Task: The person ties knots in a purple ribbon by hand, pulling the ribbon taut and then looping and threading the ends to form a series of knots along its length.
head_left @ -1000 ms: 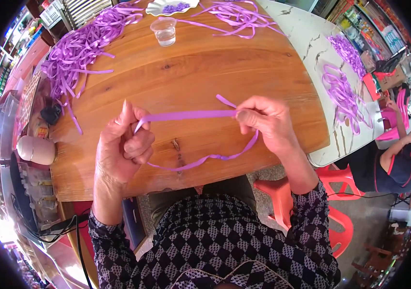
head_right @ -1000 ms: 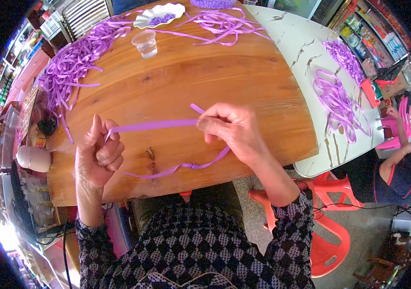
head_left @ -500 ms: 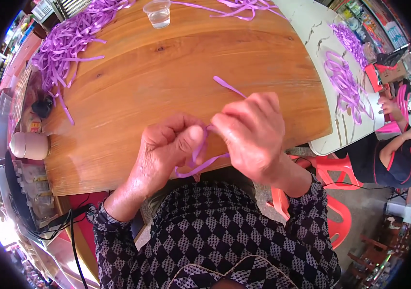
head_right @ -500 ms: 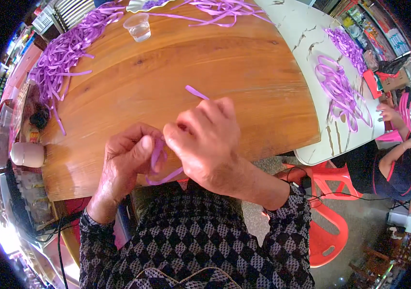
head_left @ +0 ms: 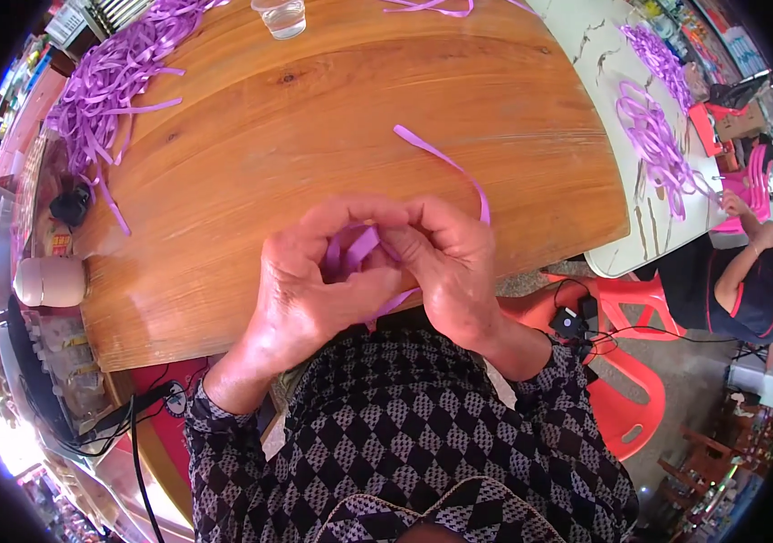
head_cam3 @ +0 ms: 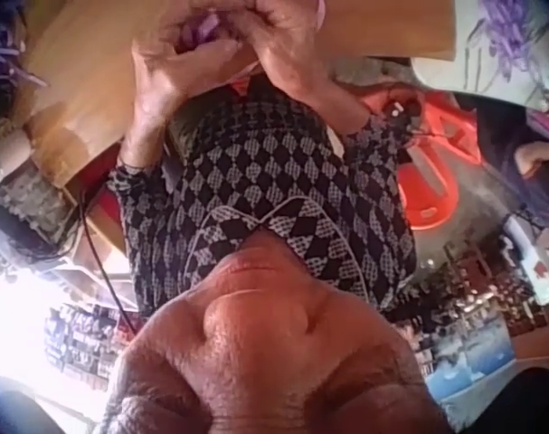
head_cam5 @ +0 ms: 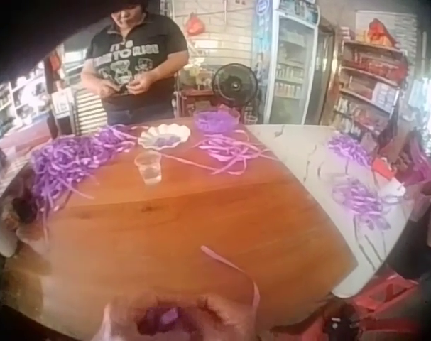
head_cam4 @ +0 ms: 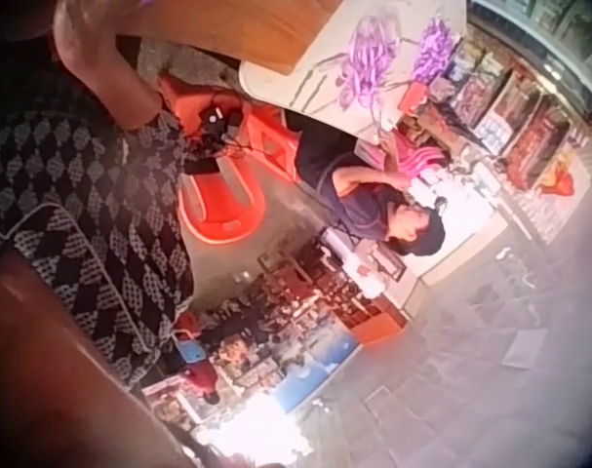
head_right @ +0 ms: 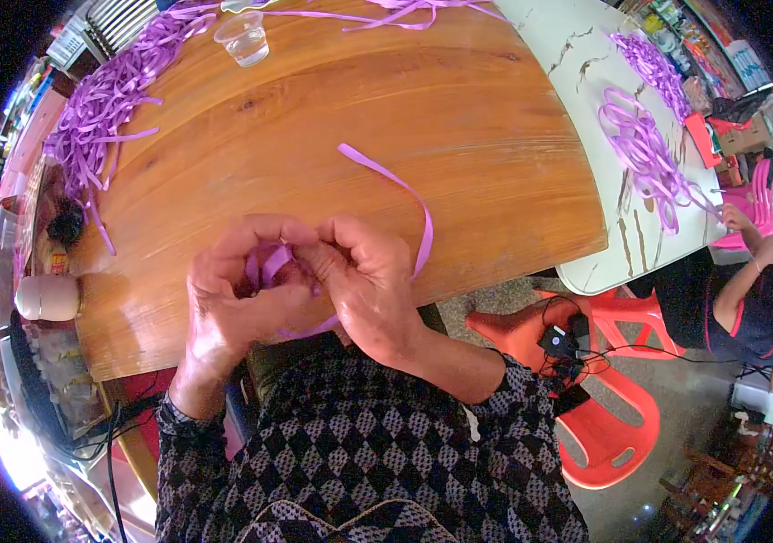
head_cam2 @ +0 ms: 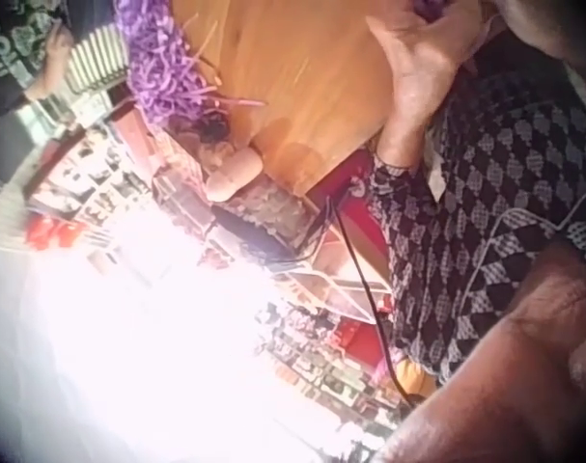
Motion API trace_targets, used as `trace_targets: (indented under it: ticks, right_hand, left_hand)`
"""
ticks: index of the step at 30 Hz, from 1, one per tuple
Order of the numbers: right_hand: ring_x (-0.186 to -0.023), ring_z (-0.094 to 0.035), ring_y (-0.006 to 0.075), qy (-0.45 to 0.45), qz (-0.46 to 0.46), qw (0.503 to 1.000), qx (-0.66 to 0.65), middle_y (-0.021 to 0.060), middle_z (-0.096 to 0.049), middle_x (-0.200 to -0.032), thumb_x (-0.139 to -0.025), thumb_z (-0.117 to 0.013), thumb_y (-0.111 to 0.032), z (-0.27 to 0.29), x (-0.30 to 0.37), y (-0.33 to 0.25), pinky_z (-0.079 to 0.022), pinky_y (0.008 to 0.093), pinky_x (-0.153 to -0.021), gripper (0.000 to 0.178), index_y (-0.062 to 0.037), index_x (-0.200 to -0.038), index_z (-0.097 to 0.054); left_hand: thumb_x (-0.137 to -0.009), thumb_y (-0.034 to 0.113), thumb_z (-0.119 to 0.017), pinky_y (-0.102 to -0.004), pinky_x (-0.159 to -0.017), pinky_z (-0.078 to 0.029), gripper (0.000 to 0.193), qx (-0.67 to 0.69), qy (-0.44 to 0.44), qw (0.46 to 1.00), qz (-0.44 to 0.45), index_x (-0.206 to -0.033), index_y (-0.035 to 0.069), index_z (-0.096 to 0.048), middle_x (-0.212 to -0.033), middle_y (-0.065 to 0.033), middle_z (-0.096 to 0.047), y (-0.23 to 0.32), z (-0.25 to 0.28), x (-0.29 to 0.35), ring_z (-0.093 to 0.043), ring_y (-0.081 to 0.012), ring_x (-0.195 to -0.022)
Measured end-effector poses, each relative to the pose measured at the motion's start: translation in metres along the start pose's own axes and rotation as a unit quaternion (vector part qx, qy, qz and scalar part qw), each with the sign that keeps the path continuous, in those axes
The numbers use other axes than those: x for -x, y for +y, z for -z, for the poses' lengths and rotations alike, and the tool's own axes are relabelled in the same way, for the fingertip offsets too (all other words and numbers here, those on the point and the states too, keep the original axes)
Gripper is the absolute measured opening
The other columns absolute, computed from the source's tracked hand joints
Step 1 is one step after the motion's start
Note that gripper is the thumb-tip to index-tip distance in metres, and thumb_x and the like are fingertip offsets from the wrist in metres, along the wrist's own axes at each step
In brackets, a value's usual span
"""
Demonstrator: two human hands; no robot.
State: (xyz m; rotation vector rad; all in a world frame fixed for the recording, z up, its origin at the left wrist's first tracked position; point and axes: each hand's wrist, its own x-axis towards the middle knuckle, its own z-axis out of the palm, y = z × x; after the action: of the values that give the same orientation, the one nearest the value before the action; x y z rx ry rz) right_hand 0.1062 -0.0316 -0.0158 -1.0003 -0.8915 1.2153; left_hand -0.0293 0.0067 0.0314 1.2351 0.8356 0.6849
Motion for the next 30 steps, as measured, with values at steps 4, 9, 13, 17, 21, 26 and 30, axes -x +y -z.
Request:
trace_targets:
  ticks: [4,9,13,17,21,26,30]
  right_hand:
    - [-0.063,-0.048,0.0061,-0.036,-0.007,0.999,-0.012,0.0020,-0.056,-0.074,-0.089,-0.052,-0.004,0.006,-0.002,-0.006,-0.040,0.0186,-0.056,0.011,0.0057,-0.091,-0.057]
    - [-0.062,-0.047,0.0067,-0.042,-0.083,0.994,-0.052,0.0026,-0.056,-0.073,-0.087,-0.055,-0.007,0.010,-0.006,-0.014,-0.038,0.0186,-0.057,0.013,0.0054,-0.090,-0.058]
    - [-0.068,-0.049,0.0076,-0.045,-0.167,0.976,-0.130,0.0029,-0.056,-0.080,-0.085,-0.059,-0.009,0.016,-0.008,-0.015,-0.040,0.0183,-0.060,0.018,0.0045,-0.097,-0.056]
    - [-0.077,-0.054,0.0086,-0.079,-0.185,0.973,-0.115,0.0031,-0.056,-0.085,-0.078,-0.066,-0.006,0.021,-0.006,-0.027,-0.044,0.0196,-0.067,0.034,0.0039,-0.107,-0.051]
    - [-0.080,-0.055,0.0090,-0.118,-0.167,0.976,-0.079,0.0039,-0.057,-0.084,-0.075,-0.069,-0.003,0.030,-0.009,-0.022,-0.045,0.0204,-0.069,0.040,0.0035,-0.109,-0.049]
    - [-0.077,-0.055,0.0085,-0.091,-0.085,0.992,-0.016,0.0049,-0.057,-0.085,-0.076,-0.065,0.002,0.025,-0.005,-0.013,-0.045,0.0204,-0.066,0.027,0.0037,-0.100,-0.053]
    - [-0.079,-0.055,0.0097,-0.086,0.042,0.991,0.093,0.0068,-0.058,-0.087,-0.078,-0.062,0.003,0.035,-0.006,-0.001,-0.045,0.0215,-0.068,0.017,0.0044,-0.094,-0.055]
  left_hand:
    - [-0.069,-0.003,-0.065,-0.0196,-0.058,-0.041,0.035,-0.067,0.048,0.996,-0.032,-0.103,0.003,-0.059,-0.079,-0.0020,-0.059,0.000,-0.001,-0.002,-0.053,-0.0083,-0.064]
    - [-0.067,0.001,-0.069,-0.0270,-0.045,-0.041,0.030,-0.414,0.104,0.811,-0.399,-0.097,0.003,-0.064,-0.066,-0.0072,-0.053,-0.028,0.013,-0.008,-0.053,-0.0181,-0.052]
    - [-0.067,0.005,-0.071,-0.0284,-0.045,-0.041,0.026,-0.485,0.098,0.779,-0.384,-0.091,0.003,-0.065,-0.066,-0.0066,-0.053,-0.025,0.012,-0.005,-0.054,-0.0193,-0.054]
    - [-0.070,0.007,-0.070,-0.0271,-0.048,-0.042,0.016,-0.412,0.051,0.877,-0.244,-0.083,0.000,-0.065,-0.064,-0.0080,-0.054,-0.020,0.016,-0.007,-0.055,-0.0198,-0.055]
    - [-0.074,0.008,-0.069,-0.0247,-0.053,-0.044,0.013,0.044,-0.035,0.995,0.087,-0.079,-0.004,-0.065,-0.065,-0.0065,-0.060,-0.012,0.028,-0.007,-0.055,-0.0145,-0.057]
    - [-0.071,0.011,-0.071,-0.0201,-0.045,-0.039,0.021,0.257,-0.115,0.943,0.178,-0.078,-0.006,-0.063,-0.066,-0.0098,-0.061,-0.032,0.028,-0.012,-0.050,-0.0100,-0.050]
    - [-0.072,0.013,-0.071,-0.0213,-0.041,-0.039,0.021,0.313,-0.075,0.929,0.181,-0.079,-0.005,-0.062,-0.068,-0.0094,-0.062,-0.033,0.026,-0.014,-0.050,-0.0101,-0.047]
